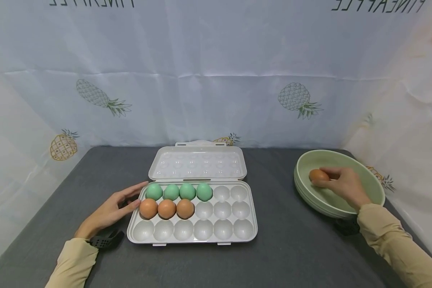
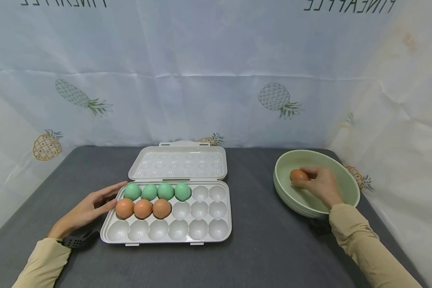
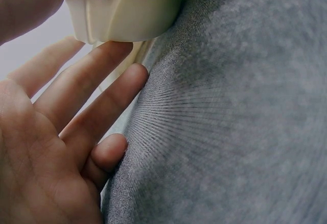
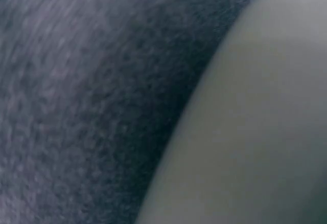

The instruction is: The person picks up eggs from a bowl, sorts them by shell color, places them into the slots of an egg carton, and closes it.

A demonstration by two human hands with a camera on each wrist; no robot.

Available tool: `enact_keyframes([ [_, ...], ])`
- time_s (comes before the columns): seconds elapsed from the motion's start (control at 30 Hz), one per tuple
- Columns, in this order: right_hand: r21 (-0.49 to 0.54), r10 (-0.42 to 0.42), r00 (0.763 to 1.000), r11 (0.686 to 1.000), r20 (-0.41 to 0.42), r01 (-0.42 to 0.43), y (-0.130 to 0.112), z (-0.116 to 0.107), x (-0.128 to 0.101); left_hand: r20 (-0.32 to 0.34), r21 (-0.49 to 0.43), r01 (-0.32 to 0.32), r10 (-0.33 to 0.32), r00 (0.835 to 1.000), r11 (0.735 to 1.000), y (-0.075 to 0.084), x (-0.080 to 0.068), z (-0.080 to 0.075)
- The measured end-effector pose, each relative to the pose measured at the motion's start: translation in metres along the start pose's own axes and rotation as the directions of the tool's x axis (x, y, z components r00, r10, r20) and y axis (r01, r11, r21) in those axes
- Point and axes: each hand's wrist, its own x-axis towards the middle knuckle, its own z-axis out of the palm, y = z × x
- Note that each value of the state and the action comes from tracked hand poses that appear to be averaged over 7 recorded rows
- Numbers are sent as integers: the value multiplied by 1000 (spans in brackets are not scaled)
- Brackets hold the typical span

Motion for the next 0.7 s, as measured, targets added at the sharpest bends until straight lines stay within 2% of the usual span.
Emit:
enact_keyframes([
  [0.27, 2, -59, 998, 998, 5, 59, -3, 1, 3, -4, 10, -7, 7, 1000, 1000, 0, 1, -1],
  [0.5, 123, -83, 996, 989, -28, 86, 0, 1, -2, -4, 13, -14, 14, 1000, 1000, 1, 2, -1],
  [0.7, 212, -47, 998, 976, -29, 52, -7, -2, -7, -7, 11, -17, 17, 1000, 1000, 0, 0, 1],
])
